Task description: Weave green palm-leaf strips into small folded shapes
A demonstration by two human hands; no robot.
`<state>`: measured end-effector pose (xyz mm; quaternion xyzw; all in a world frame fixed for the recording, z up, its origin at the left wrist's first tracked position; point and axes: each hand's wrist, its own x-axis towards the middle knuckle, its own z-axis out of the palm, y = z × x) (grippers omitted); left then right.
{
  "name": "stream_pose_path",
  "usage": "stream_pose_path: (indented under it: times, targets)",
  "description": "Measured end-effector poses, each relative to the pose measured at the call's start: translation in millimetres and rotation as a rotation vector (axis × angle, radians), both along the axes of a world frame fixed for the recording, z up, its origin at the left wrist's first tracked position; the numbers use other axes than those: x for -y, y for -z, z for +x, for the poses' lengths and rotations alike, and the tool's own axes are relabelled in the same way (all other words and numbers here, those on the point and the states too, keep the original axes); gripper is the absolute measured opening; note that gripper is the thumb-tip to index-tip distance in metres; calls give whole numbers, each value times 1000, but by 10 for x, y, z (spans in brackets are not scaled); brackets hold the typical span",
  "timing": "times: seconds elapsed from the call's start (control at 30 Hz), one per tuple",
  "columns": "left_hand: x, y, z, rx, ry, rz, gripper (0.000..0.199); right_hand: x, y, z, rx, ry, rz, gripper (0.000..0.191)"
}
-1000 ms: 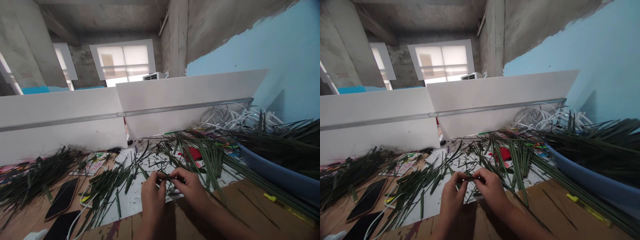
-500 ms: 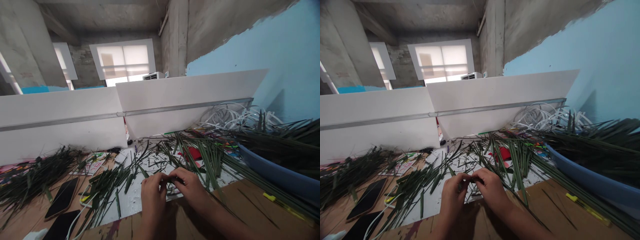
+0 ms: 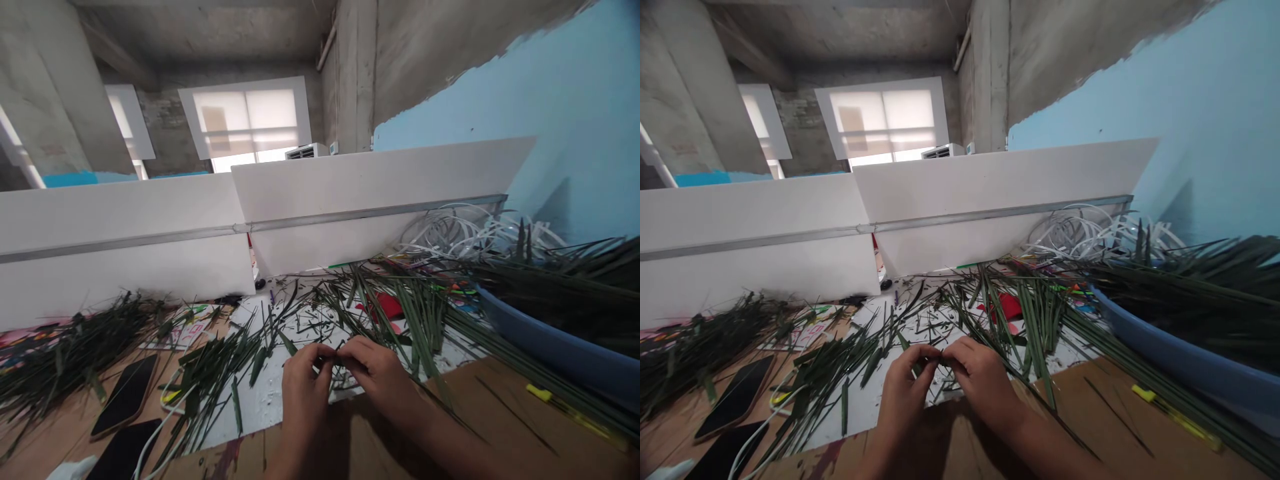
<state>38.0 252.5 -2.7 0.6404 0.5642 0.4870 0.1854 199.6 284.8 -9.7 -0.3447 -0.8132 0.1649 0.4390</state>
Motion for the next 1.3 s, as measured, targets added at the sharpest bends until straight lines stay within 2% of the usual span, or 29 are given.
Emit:
stream_pose_path:
  times: [0.27,0.43,0.53,0.67,0.87,1.17,1.3]
  targets:
    - [11,-26,0,-16,-20,-5,16,15,-7,-20,-115,-64,-102,17]
    - [17,-31,24,37,-4,-17,16,19,-27,-17,-111,-62,-125,21]
    - [2,10,23,63,-2,-40,16,25,-25,-10,-70,-63,-82,26]
    - [-12,64,20,64,40,-16,15,23,8,1,37,1,66,30]
    - [-1,44,35,61,81,7,14,11,64,14,102,64,169,36]
    - [-18,35,12,67,79,30,15,22,46,16,79,-7,193,29]
    - [-19,12,2,76,95,13,13,21,32,4,6,-35,100,25]
